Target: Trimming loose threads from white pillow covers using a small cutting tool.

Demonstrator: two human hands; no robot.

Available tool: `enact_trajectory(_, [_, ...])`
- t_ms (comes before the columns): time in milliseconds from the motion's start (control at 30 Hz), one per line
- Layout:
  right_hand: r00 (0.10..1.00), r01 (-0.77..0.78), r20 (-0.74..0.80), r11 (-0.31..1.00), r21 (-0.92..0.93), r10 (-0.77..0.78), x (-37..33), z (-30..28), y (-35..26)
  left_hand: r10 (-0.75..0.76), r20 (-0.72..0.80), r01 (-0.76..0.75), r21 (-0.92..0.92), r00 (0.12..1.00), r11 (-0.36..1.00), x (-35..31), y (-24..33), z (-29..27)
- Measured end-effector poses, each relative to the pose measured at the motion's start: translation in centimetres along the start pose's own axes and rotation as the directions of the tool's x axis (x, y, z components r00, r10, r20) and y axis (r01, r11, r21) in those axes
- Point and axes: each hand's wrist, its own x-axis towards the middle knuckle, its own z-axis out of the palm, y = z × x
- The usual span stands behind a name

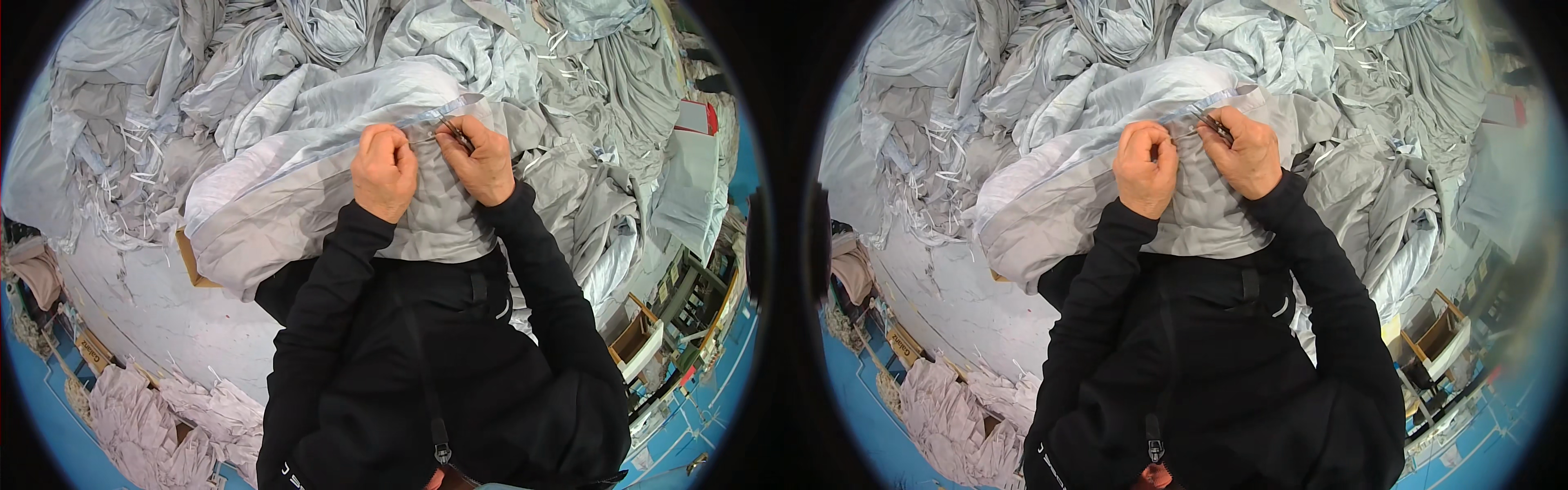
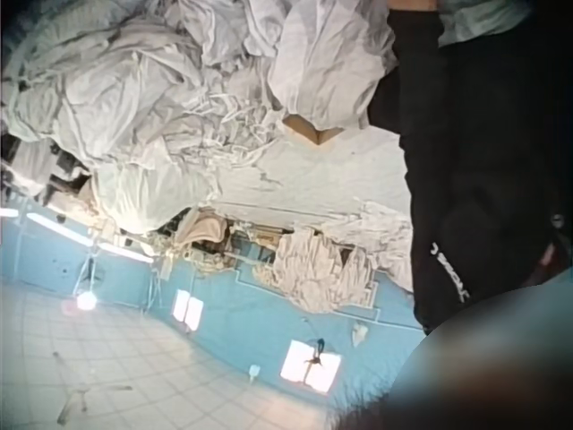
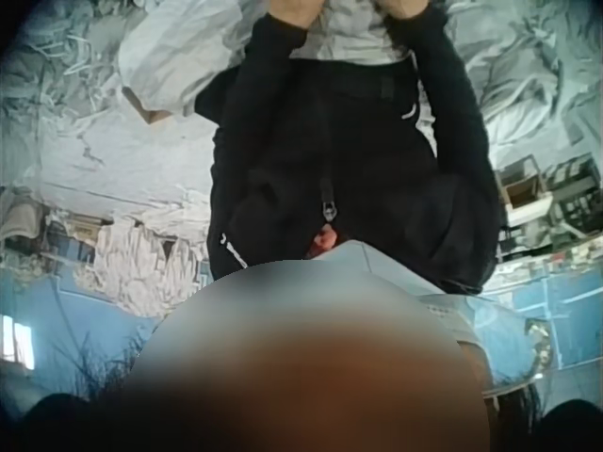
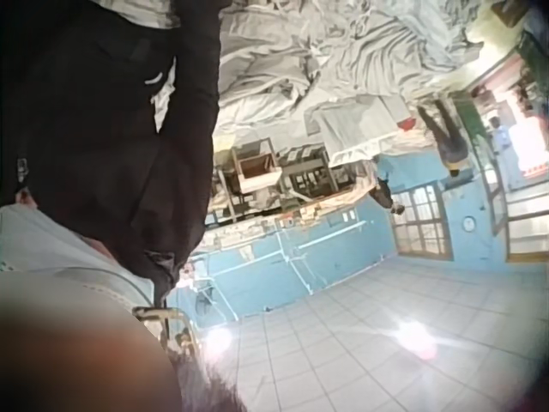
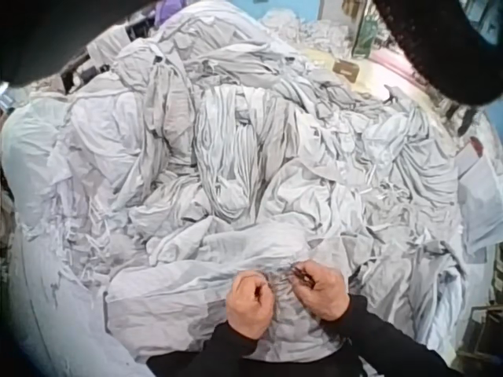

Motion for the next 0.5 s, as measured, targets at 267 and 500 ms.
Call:
enact_trajectory(267, [0.999,-0.036,0.008,0.999,0.025,0.036,0.0,0.0,0.4,-0.621,0.073,0.503,-0.663,0.780,0.554,-0.5,0.5,-2.1])
enact_trajectory(500, [1.000,0.019,-0.018,1.000,0.025,-0.018,0.0,0.1,0.3,-0.512,0.308,0.555,-0.702,0.802,0.447,0.2,1.1,-4.1])
